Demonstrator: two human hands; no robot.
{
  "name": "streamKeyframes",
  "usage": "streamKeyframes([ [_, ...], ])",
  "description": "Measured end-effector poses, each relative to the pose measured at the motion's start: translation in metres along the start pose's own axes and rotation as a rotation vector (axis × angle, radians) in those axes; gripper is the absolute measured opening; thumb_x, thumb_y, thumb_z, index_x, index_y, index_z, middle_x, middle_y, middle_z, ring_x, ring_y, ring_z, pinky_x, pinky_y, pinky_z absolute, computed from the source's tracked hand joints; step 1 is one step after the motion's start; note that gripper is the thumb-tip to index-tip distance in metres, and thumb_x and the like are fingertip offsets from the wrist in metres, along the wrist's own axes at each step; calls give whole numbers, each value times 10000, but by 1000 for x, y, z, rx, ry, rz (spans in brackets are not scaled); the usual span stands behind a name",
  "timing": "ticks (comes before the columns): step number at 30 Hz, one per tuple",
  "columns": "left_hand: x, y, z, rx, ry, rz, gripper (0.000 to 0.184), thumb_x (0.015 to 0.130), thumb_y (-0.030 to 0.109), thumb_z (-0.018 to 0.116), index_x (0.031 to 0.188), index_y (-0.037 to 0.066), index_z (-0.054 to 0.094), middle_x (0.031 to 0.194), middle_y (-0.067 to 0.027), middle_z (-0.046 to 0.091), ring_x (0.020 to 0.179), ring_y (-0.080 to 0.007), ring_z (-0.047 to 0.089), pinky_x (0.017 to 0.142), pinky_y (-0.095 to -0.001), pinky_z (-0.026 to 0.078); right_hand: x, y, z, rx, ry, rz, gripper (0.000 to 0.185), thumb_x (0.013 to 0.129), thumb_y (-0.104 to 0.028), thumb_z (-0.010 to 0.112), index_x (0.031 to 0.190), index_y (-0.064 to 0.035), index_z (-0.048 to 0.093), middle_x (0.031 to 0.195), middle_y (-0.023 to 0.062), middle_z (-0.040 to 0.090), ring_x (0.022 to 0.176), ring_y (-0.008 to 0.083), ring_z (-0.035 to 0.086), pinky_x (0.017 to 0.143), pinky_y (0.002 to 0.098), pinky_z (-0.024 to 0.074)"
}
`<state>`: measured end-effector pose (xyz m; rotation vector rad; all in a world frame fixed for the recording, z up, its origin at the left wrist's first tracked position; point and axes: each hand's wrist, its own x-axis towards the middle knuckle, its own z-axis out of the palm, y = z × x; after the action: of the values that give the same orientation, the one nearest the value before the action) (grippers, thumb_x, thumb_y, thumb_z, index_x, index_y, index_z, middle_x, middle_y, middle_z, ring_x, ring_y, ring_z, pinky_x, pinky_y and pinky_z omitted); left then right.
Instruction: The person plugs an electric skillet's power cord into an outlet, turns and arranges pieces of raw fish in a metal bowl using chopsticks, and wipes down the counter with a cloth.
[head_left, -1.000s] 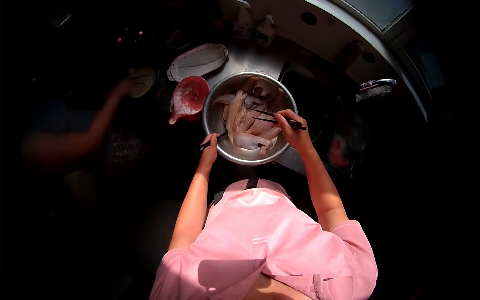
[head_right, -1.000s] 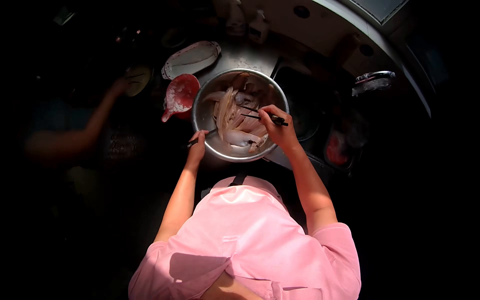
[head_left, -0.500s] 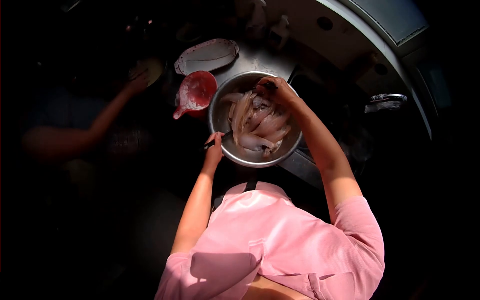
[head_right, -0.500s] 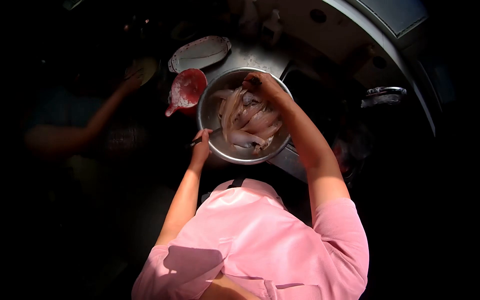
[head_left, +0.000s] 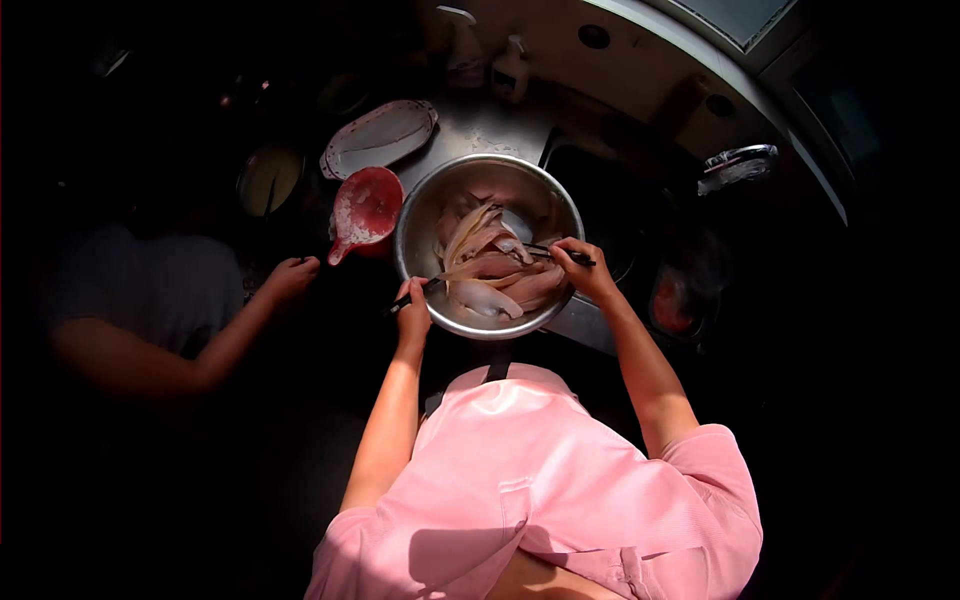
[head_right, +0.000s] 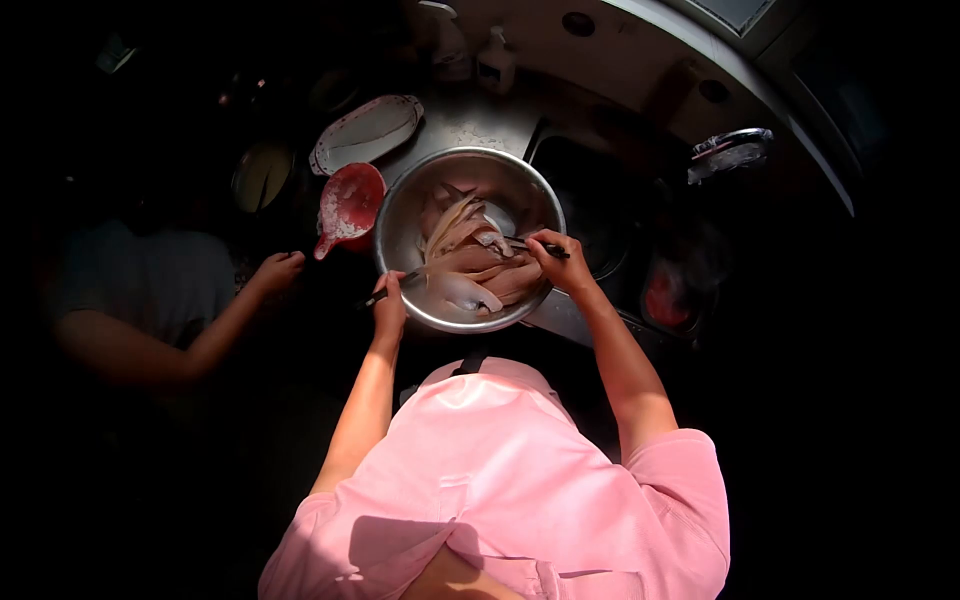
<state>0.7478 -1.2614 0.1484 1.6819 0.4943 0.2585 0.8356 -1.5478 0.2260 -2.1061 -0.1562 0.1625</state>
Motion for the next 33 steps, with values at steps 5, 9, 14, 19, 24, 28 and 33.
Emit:
streamKeyframes([
  [5, -2, 9, -4, 33, -46, -162, 296, 909, 313, 406, 855, 79, 579, 616, 6, 486, 463, -75, 427, 383, -214, 332, -35, -2, 11, 74, 52, -132, 97, 788, -78, 593, 832, 7, 614, 760, 109, 623, 693, 155, 598, 649, 263, 456],
  [9, -1, 12, -8, 34, -99, -148, 307, 905, 329, 412, 865, 77, 582, 614, 1, 493, 459, -77, 437, 377, -210, 344, -34, -25, -9, -12, 77, -192, 93, 781, -73, 596, 824, 8, 610, 738, 125, 607, 662, 190, 595, 622, 272, 455],
  [14, 2, 5, -10, 52, -122, -139, 312, 900, 332, 423, 880, 69, 590, 618, -7, 504, 440, -78, 439, 371, -213, 354, -35, -43, -23, -91, 340, -142, 69, 771, -61, 600, 806, -1, 603, 733, 137, 596, 657, 235, 596, 604, 293, 455],
  [19, 1, 9, -13, 59, -157, -161, 317, 901, 333, 417, 896, 68, 591, 623, 6, 467, 453, -65, 418, 362, -198, 348, -19, -6, 10, -95, 417, -221, 57, 776, -58, 593, 807, -13, 609, 757, 132, 600, 676, 254, 600, 611, 307, 460],
  [24, 3, 7, -12, 65, -143, -137, 322, 896, 341, 434, 888, 60, 591, 620, -20, 519, 429, -78, 437, 364, -211, 360, 10, 7, 55, 25, 371, -345, 104, 793, -93, 583, 847, -7, 608, 758, 119, 608, 687, 212, 603, 629, 277, 457],
  [28, 2, 5, -13, 47, -158, -143, 326, 896, 348, 432, 894, 63, 590, 593, -7, 489, 424, -75, 427, 364, -211, 361, 25, 4, 67, 78, 238, -179, 119, 805, -118, 579, 842, -12, 619, 718, 81, 611, 656, 164, 588, 610, 253, 452],
  [33, 0, 13, -11, 77, -158, -160, 332, 908, 345, 403, 916, 66, 583, 613, 10, 465, 456, -62, 419, 360, -196, 357, 18, -1, 80, 188, 156, -130, 141, 795, -134, 598, 850, -7, 627, 716, 88, 624, 645, 155, 591, 609, 258, 455],
])
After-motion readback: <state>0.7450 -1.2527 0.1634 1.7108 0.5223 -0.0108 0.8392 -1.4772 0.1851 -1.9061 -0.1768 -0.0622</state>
